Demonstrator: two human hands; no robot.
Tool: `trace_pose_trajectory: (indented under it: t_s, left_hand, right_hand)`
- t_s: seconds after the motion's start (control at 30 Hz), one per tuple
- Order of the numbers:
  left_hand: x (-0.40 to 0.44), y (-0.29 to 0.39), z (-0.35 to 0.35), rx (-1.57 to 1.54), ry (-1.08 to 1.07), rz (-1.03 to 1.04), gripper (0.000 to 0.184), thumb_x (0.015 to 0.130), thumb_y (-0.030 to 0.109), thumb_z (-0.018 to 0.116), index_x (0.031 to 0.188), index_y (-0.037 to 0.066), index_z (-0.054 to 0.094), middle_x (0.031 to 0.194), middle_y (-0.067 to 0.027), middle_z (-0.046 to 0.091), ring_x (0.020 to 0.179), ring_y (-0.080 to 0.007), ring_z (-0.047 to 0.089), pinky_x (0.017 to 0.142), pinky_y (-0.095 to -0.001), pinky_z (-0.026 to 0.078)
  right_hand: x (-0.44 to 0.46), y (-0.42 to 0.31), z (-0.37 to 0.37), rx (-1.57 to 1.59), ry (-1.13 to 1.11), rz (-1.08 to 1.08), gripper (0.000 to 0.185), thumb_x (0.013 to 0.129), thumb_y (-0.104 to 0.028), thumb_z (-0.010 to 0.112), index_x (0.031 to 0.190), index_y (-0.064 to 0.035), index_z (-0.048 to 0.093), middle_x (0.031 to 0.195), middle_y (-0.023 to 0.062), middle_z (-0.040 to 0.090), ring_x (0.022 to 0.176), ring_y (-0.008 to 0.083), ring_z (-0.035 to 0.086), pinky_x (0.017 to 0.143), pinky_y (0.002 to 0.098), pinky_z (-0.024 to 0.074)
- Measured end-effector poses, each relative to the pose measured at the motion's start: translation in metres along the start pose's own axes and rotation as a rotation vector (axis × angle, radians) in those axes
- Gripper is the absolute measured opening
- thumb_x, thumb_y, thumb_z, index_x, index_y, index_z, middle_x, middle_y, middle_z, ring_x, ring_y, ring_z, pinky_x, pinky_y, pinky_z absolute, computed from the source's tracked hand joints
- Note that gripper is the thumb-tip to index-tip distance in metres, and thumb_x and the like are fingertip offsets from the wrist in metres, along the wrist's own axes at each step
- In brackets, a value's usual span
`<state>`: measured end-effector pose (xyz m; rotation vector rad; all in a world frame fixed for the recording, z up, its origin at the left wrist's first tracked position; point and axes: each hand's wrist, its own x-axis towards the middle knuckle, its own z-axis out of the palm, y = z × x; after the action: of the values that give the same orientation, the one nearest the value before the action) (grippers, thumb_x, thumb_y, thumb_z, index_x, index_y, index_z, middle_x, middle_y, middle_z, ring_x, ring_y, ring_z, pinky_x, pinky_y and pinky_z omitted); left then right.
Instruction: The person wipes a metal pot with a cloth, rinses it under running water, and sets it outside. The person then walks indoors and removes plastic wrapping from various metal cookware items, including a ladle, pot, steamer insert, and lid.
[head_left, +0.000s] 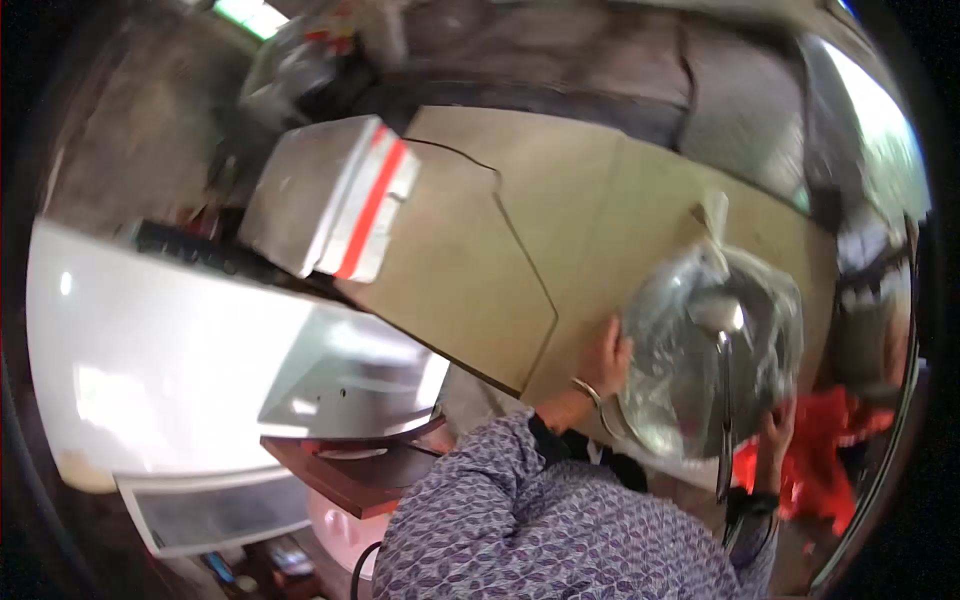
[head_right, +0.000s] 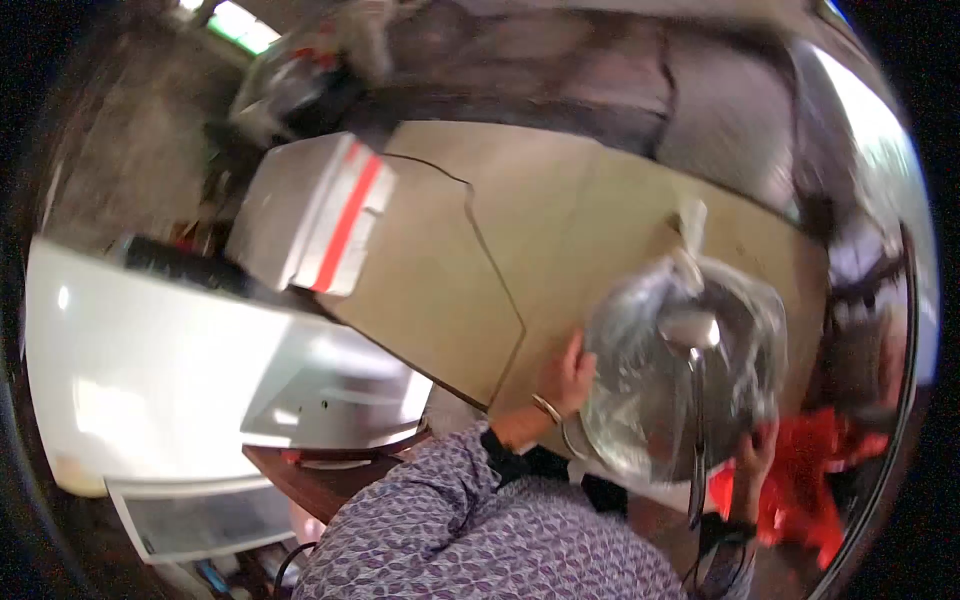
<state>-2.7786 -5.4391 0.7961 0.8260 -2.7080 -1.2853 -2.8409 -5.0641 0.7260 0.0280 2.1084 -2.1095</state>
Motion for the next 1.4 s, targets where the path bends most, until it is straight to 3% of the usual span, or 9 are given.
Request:
trace_pose_trajectory:
  t_s: [0.17, 0.27, 0.43, 0.5, 0.6, 0.9, 1.07, 1.23, 1.4]
  left_hand:
    - [0.01, -0.026, 0.025, 0.017, 0.256, 0.297, 0.051, 0.083, 0.028, 0.048, 0.126, 0.004, 0.038, 0.079, -0.0217, 0.06, 0.07, -0.0387, 0.057, 0.064, -0.0459, 0.045]
    - [0.003, -0.009, 0.006, 0.006, 0.054, 0.11, 0.052, 0.082, 0.028, 0.049, 0.127, 0.005, 0.036, 0.073, -0.0209, 0.059, 0.066, -0.0379, 0.057, 0.061, -0.0458, 0.044]
    - [0.008, -0.025, 0.025, -0.049, 0.207, 0.24, 0.052, 0.082, 0.028, 0.049, 0.127, 0.005, 0.035, 0.07, -0.0203, 0.059, 0.063, -0.0372, 0.057, 0.058, -0.0457, 0.044]
    - [0.008, -0.021, 0.021, 0.057, 0.15, 0.197, 0.052, 0.082, 0.027, 0.049, 0.127, 0.004, 0.035, 0.076, -0.0207, 0.06, 0.068, -0.0375, 0.058, 0.062, -0.0458, 0.045]
    - [0.005, -0.018, 0.022, -0.051, 0.181, 0.173, 0.051, 0.083, 0.027, 0.049, 0.127, 0.004, 0.036, 0.084, -0.0223, 0.06, 0.076, -0.0383, 0.058, 0.069, -0.0457, 0.045]
    - [0.016, -0.043, 0.053, -0.237, 0.141, 0.125, 0.051, 0.084, 0.028, 0.047, 0.127, 0.002, 0.036, 0.109, -0.0246, 0.053, 0.097, -0.0382, 0.054, 0.083, -0.0428, 0.043]
    - [0.013, -0.037, 0.045, -0.247, 0.166, 0.153, 0.05, 0.084, 0.028, 0.047, 0.125, 0.001, 0.038, 0.112, -0.0252, 0.052, 0.102, -0.0389, 0.051, 0.087, -0.0419, 0.041]
    - [0.016, -0.042, 0.048, -0.309, 0.119, 0.036, 0.05, 0.083, 0.028, 0.049, 0.125, 0.002, 0.04, 0.111, -0.0251, 0.052, 0.102, -0.0395, 0.051, 0.086, -0.0413, 0.041]
    - [0.016, -0.046, 0.049, -0.299, 0.21, 0.131, 0.05, 0.082, 0.027, 0.051, 0.123, 0.002, 0.041, 0.111, -0.025, 0.052, 0.102, -0.0398, 0.051, 0.085, -0.0415, 0.041]
  right_hand:
    - [0.01, -0.049, 0.011, -0.054, -0.122, 0.106, 0.044, 0.078, 0.0, 0.049, 0.121, -0.0051, 0.043, 0.074, -0.0024, 0.051, 0.06, 0.0041, 0.045, 0.053, 0.0183, 0.0366]
    - [0.009, -0.073, 0.027, -0.093, -0.121, 0.195, 0.05, 0.077, -0.002, 0.051, 0.125, -0.0061, 0.042, 0.079, -0.0061, 0.049, 0.064, 0.004, 0.041, 0.054, 0.0185, 0.0327]
    - [0.021, -0.044, 0.005, -0.141, -0.171, 0.116, 0.047, 0.078, -0.002, 0.049, 0.125, -0.0048, 0.043, 0.086, -0.0016, 0.052, 0.071, 0.0075, 0.047, 0.06, 0.0199, 0.0368]
    - [0.026, -0.028, -0.01, -0.099, -0.23, 0.119, 0.052, 0.078, -0.001, 0.048, 0.129, -0.0025, 0.038, 0.105, 0.0057, 0.055, 0.087, 0.0154, 0.052, 0.074, 0.0255, 0.0417]
    - [0.033, -0.009, -0.008, 0.019, -0.185, -0.002, 0.047, 0.077, -0.002, 0.048, 0.124, -0.0048, 0.043, 0.093, -0.0019, 0.057, 0.075, 0.0054, 0.05, 0.062, 0.0186, 0.0376]
    - [0.031, -0.018, 0.0, 0.042, -0.18, 0.069, 0.048, 0.076, -0.001, 0.046, 0.124, -0.0045, 0.043, 0.097, -0.0005, 0.057, 0.077, 0.0057, 0.051, 0.063, 0.0183, 0.0378]
    - [0.016, -0.055, 0.014, -0.073, -0.208, 0.092, 0.041, 0.076, 0.001, 0.043, 0.116, -0.0039, 0.047, 0.089, -0.0027, 0.053, 0.074, 0.0068, 0.047, 0.064, 0.0195, 0.0374]
    - [0.02, -0.046, 0.008, -0.084, -0.245, 0.075, 0.044, 0.075, 0.002, 0.042, 0.118, -0.0029, 0.046, 0.097, 0.0009, 0.055, 0.081, 0.0088, 0.051, 0.068, 0.0204, 0.0397]
    - [0.025, -0.03, 0.002, -0.011, -0.273, 0.07, 0.045, 0.074, 0.003, 0.042, 0.118, -0.0022, 0.046, 0.102, 0.0028, 0.055, 0.086, 0.0107, 0.052, 0.072, 0.0213, 0.0413]
